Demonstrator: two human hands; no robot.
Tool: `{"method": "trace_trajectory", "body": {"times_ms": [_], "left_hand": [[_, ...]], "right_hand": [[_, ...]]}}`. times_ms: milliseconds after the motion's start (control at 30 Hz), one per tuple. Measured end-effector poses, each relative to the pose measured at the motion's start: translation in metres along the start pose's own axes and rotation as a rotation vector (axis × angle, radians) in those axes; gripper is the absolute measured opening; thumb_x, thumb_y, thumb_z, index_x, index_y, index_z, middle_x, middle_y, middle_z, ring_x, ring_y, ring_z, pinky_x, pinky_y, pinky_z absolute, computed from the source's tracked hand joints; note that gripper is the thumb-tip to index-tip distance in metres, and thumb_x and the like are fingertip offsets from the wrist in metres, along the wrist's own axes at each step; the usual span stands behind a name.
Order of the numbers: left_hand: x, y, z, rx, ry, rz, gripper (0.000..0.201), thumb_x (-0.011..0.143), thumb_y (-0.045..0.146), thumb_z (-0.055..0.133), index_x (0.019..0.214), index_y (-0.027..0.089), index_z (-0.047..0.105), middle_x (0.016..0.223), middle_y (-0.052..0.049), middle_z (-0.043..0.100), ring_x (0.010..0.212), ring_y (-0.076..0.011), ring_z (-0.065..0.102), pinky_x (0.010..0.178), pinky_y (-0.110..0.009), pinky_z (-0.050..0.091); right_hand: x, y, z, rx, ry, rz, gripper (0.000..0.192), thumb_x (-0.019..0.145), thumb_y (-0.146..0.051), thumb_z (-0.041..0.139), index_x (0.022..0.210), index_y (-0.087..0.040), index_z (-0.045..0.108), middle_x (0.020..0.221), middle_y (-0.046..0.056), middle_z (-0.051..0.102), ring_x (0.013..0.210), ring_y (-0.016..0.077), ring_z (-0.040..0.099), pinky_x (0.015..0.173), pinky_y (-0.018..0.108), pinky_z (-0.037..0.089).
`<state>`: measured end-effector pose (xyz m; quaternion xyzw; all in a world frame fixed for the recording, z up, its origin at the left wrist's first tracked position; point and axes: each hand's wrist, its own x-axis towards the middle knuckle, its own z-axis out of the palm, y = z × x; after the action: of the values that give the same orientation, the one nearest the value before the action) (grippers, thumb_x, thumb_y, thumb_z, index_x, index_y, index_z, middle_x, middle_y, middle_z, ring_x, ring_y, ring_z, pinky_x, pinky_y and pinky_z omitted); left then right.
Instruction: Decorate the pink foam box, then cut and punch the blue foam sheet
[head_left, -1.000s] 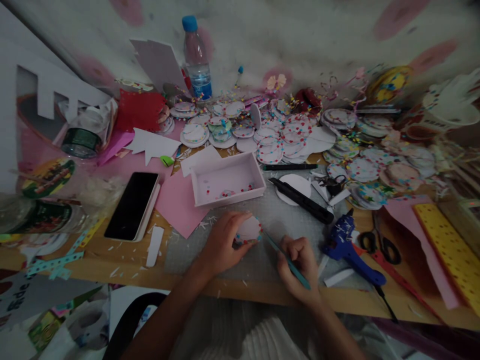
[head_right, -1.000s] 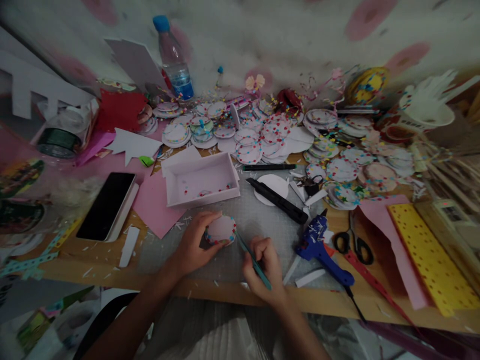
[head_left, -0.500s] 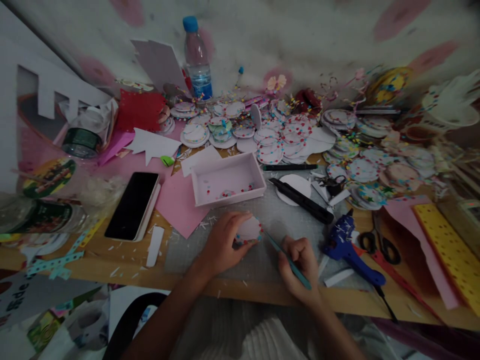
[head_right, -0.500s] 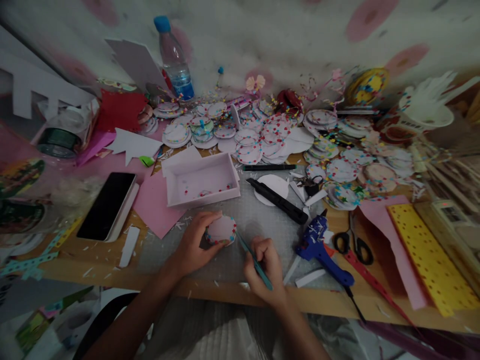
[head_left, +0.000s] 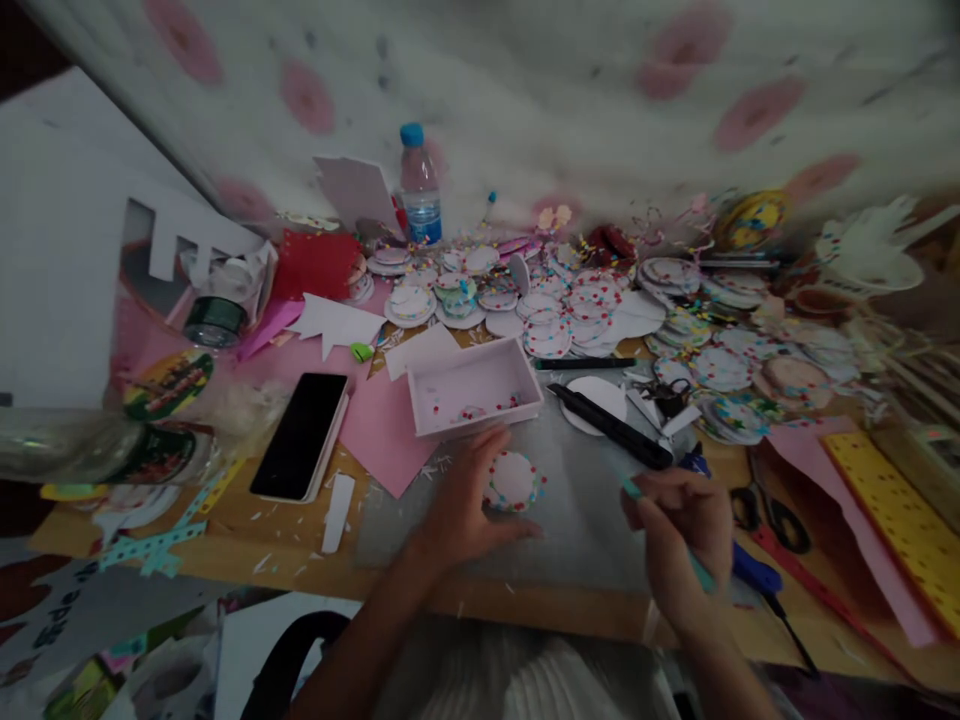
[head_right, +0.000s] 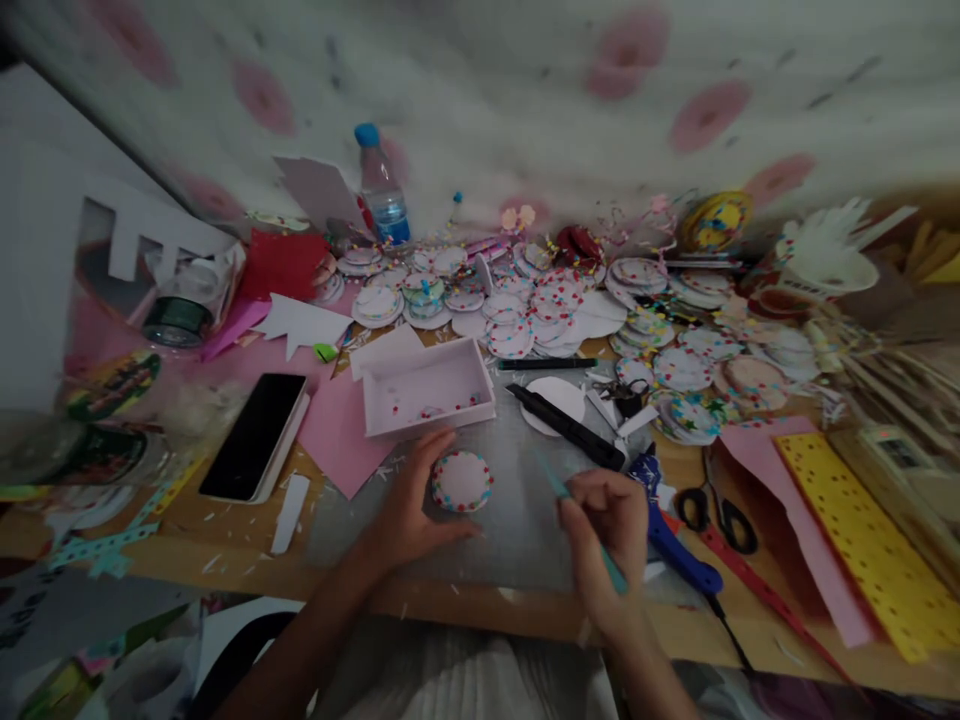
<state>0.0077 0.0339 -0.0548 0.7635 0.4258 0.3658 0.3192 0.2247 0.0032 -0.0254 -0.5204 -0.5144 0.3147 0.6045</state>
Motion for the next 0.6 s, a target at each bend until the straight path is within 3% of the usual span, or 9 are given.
{"method": "trace_trajectory", "body": {"times_ms": [33, 100, 167, 267, 433, 600], "left_hand": [[-0.001, 0.002, -0.004, -0.006, 0.008, 0.017, 0.098, 0.067, 0.053, 0.077, 0.144, 0.023, 0.025, 0.145, -0.019, 0.036, 0.134, -0.035, 0.036, 0.107, -0.055, 0.035], [-0.003, 0.005, -0.013, 0.001, 0.054, 0.052, 0.079, 0.078, 0.046, 0.068, 0.143, 0.022, 0.03, 0.143, -0.018, 0.04, 0.132, -0.0327, 0.04, 0.106, -0.054, 0.037], [-0.005, 0.005, -0.025, 0.049, 0.157, 0.05, 0.053, 0.089, 0.032, 0.057, 0.137, 0.024, 0.039, 0.135, -0.014, 0.049, 0.117, -0.0258, 0.054, 0.098, -0.046, 0.045], [-0.005, -0.004, -0.044, 0.232, 0.283, -0.028, 0.04, 0.092, 0.022, 0.051, 0.131, 0.023, 0.046, 0.124, -0.012, 0.057, 0.093, -0.0184, 0.063, 0.083, -0.036, 0.053], [-0.008, -0.032, -0.058, 0.505, 0.195, 0.066, 0.034, 0.092, 0.011, 0.044, 0.121, 0.02, 0.057, 0.103, -0.008, 0.065, 0.092, -0.0197, 0.064, 0.079, -0.034, 0.054], [-0.016, -0.042, -0.052, 0.552, 0.231, 0.172, 0.034, 0.088, 0.005, 0.041, 0.107, 0.019, 0.066, 0.09, -0.007, 0.067, 0.083, -0.0196, 0.064, 0.073, -0.033, 0.054]], "right_hand": [[0.008, -0.006, -0.003, 0.006, -0.018, -0.017, 0.017, 0.088, -0.022, 0.056, 0.103, -0.025, 0.051, 0.068, -0.003, 0.048, 0.057, 0.0138, 0.045, 0.054, 0.028, 0.035], [0.026, -0.017, -0.007, -0.014, -0.062, -0.042, 0.017, 0.088, -0.026, 0.056, 0.104, -0.024, 0.055, 0.069, -0.001, 0.053, 0.06, 0.0158, 0.049, 0.055, 0.03, 0.037], [0.043, -0.025, -0.008, -0.073, -0.103, -0.051, 0.013, 0.088, -0.028, 0.057, 0.1, -0.024, 0.058, 0.072, 0.002, 0.056, 0.063, 0.0167, 0.051, 0.056, 0.031, 0.038], [0.07, -0.03, 0.001, -0.075, -0.161, -0.021, 0.008, 0.088, -0.031, 0.059, 0.09, -0.024, 0.06, 0.065, 0.0, 0.055, 0.057, 0.0147, 0.048, 0.052, 0.029, 0.034], [0.112, -0.028, 0.053, 0.039, -0.306, 0.056, 0.03, 0.084, -0.04, 0.064, 0.064, -0.022, 0.05, 0.052, -0.005, 0.041, 0.045, 0.0093, 0.034, 0.042, 0.025, 0.022], [0.125, -0.015, 0.117, 0.105, -0.587, 0.07, 0.032, 0.076, -0.046, 0.069, 0.074, -0.024, 0.045, 0.051, -0.009, 0.04, 0.043, 0.0075, 0.03, 0.04, 0.022, 0.022]]}}
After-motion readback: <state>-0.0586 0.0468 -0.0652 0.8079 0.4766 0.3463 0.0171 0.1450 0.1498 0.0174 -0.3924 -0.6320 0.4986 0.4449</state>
